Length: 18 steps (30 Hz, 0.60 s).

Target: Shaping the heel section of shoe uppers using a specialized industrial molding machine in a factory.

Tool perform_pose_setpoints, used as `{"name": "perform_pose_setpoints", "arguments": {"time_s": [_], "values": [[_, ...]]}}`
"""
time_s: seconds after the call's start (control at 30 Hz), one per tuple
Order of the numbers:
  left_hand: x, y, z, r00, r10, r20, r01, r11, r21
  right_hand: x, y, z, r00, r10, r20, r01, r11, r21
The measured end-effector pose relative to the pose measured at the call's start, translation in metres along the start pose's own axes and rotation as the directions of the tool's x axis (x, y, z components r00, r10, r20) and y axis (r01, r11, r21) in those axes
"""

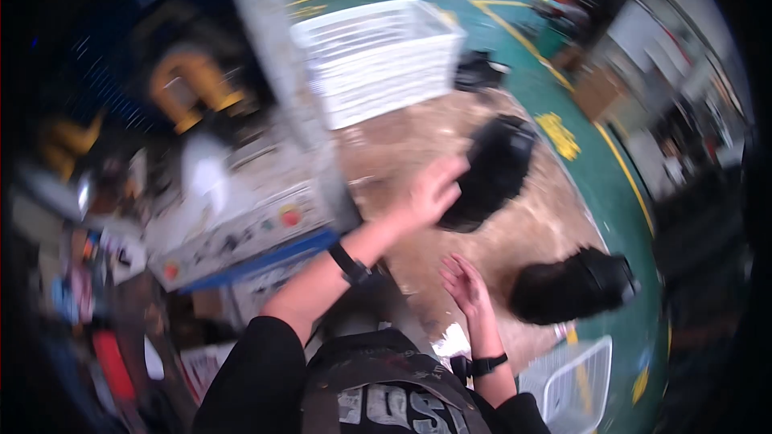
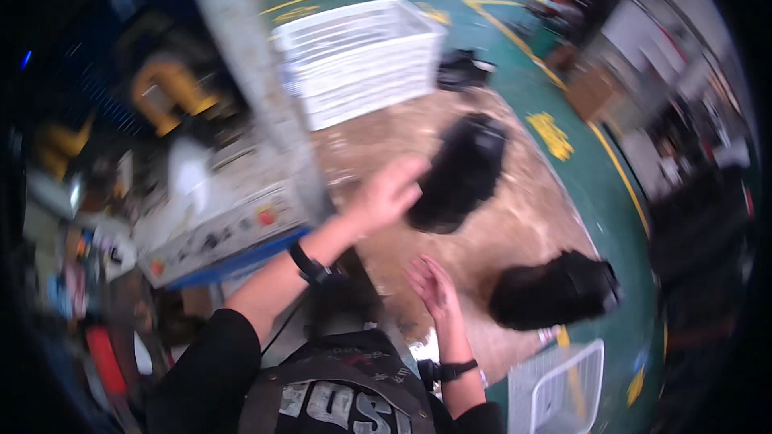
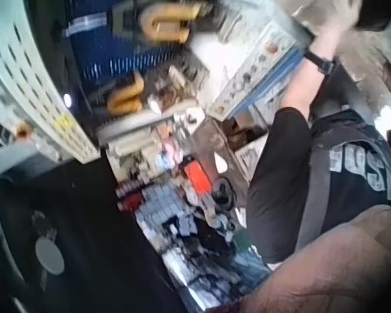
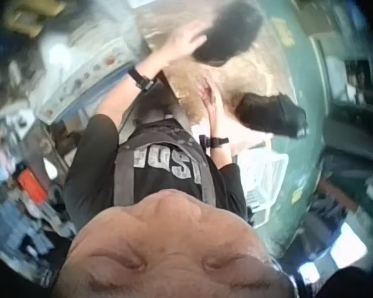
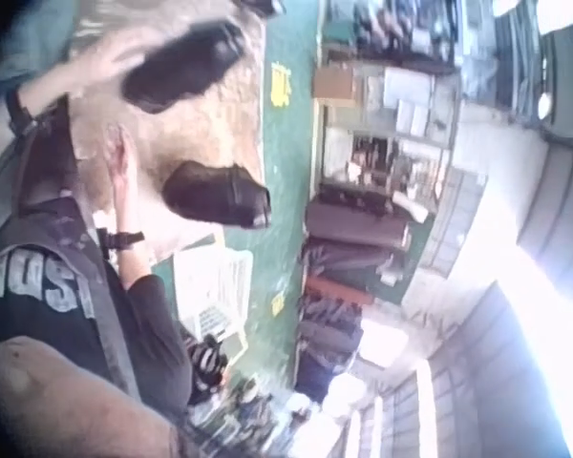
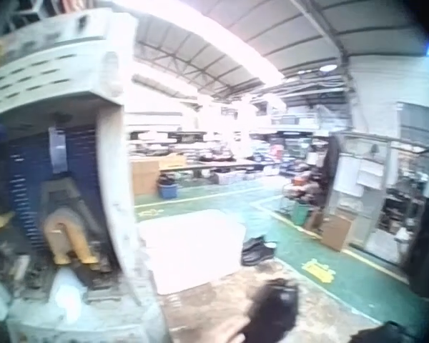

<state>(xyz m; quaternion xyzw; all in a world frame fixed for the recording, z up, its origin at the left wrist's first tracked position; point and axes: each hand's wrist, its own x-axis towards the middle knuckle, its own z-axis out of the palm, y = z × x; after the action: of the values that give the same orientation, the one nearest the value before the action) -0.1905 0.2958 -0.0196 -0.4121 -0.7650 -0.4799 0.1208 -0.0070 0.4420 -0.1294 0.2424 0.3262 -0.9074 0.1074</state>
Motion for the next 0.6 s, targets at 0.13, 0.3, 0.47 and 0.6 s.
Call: {"name": "perform_pose_setpoints", "arguments": {"time_s": [0.13,0.3,0.47,0.6], "values": [[-0.205,-0.042,-0.024,0.883,-0.366,0.294,0.349,0.931,0.11,0.024,0.053,-0.001,0.977,0.164,-0.137,-0.182,0.975,-0.128],[-0.481,-0.005,-0.148,0.43,-0.902,0.046,0.882,0.43,0.194,0.042,0.14,0.043,0.905,0.42,-0.058,-0.4,0.8,-0.446],[-0.712,0.115,-0.283,-0.094,-0.592,-0.8,0.991,-0.129,-0.02,0.055,0.241,0.136,0.817,0.573,0.059,-0.356,0.584,-0.73],[-0.823,0.226,-0.384,-0.078,0.047,-0.996,0.91,-0.404,-0.091,0.018,0.337,0.242,0.82,0.57,0.053,-0.306,0.514,-0.802]]}}
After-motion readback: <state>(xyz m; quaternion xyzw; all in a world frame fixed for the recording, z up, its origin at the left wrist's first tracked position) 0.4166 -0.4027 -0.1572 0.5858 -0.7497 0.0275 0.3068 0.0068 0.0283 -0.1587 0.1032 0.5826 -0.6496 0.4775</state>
